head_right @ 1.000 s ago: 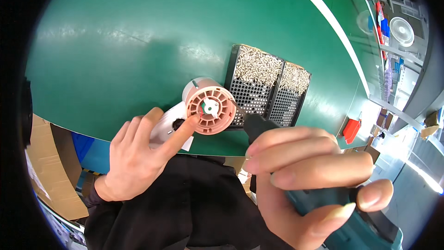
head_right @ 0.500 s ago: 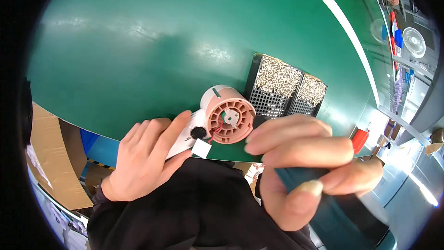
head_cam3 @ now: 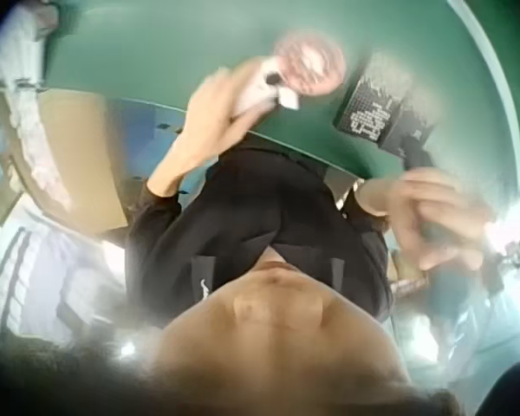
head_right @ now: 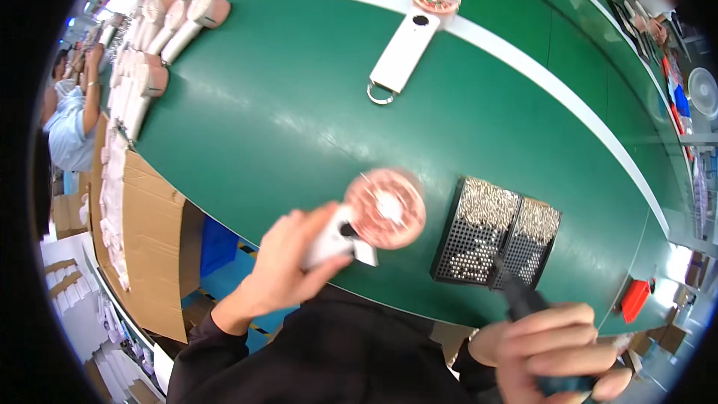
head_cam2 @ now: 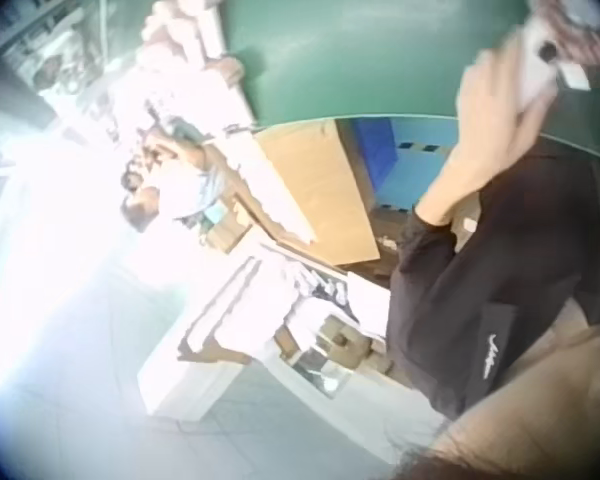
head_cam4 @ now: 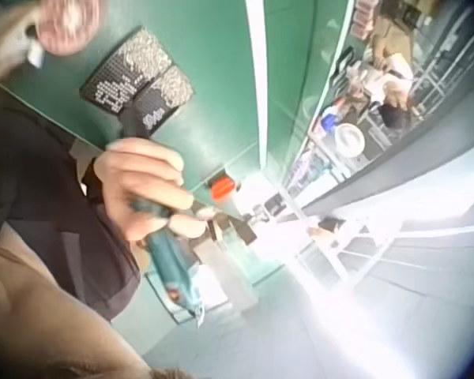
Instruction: Assembling the internal components and housing of handheld mini fans using an electric screwdriver.
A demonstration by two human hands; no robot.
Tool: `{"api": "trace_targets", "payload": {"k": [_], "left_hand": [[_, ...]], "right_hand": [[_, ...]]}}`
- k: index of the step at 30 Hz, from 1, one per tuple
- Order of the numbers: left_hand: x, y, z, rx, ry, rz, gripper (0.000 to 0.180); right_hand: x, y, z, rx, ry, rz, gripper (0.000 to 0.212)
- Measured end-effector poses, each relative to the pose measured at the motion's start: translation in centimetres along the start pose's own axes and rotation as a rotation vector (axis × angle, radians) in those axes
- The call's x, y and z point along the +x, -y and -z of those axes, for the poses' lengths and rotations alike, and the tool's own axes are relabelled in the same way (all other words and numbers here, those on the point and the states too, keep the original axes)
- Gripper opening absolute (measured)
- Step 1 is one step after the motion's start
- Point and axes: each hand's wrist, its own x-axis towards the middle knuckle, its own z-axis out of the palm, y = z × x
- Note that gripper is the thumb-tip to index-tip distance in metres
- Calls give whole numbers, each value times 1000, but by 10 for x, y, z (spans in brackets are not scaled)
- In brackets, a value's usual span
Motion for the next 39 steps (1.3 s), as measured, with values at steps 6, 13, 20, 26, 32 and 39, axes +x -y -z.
{"api": "trace_targets", "payload": {"k": [6, 13, 20, 26, 32, 39], "left_hand": [[97, 44, 31, 65, -408, 136, 45], [193, 100, 0, 122, -442, 47, 49], [209, 93, -14, 86, -431, 22, 45], [175, 108, 33, 191, -518, -13, 38], [80, 214, 127, 708, -833, 158, 37], [-86, 362, 282, 1216, -468, 465, 53]], "right_hand": [[-11, -22, 33, -238, -462, -132, 14], [-17, -29, 27, -218, -397, -133, 18], [-17, -32, 23, -219, -366, -168, 19], [-14, -22, 29, -46, -376, -224, 18], [-16, -15, 35, -34, -283, -208, 27], [-13, -24, 27, -43, -258, -388, 16]]}}
